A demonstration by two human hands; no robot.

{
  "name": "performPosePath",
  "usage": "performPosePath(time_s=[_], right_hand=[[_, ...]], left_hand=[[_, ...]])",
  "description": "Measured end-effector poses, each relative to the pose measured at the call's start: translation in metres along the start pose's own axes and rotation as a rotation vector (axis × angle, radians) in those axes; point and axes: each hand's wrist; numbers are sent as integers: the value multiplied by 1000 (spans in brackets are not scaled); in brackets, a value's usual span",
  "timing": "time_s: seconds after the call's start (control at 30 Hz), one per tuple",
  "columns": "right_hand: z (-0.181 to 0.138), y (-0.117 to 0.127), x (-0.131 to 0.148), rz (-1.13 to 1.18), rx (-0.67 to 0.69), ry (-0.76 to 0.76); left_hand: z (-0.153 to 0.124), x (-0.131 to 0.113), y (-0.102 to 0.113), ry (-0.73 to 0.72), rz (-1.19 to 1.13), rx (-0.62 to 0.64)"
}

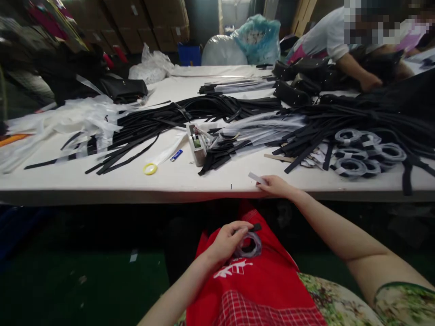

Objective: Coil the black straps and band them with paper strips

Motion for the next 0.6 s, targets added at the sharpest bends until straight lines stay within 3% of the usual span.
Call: performPosePath(time_s=[0.1,0.2,0.27,0.33,0.37,0.43,0.5,0.6], right_hand=[[-10,-29,-7,5,-109,-16],[-26,-34,-21,16,-234,-43],[-46,-32,-44,87,-505,-267],[-74,-38,-73,208,-875,-659],[-90,-45,-87,248,-959,-801],[-120,-68,-109,317,-975,-960],[-142,-89,-122,385,-920,-1021],[-158,-94,-134,483,-905,-1062]], left_hand=[[-2,3,0,43,-70,1],[-4,3,-1,56,-88,34],[-5,3,1,58,-72,41],[-5,3,5,62,-45,24],[-5,3,7,68,-27,12],[-5,4,10,88,22,9],[-3,4,10,92,93,44],[4,-2,4,65,228,161]])
Point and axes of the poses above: each hand's wrist, its own z-axis towards the middle knuckle, its own y-axis out of the back of the hand, x = y × z, and after that the axes turned 4 degrees about x, right-handed
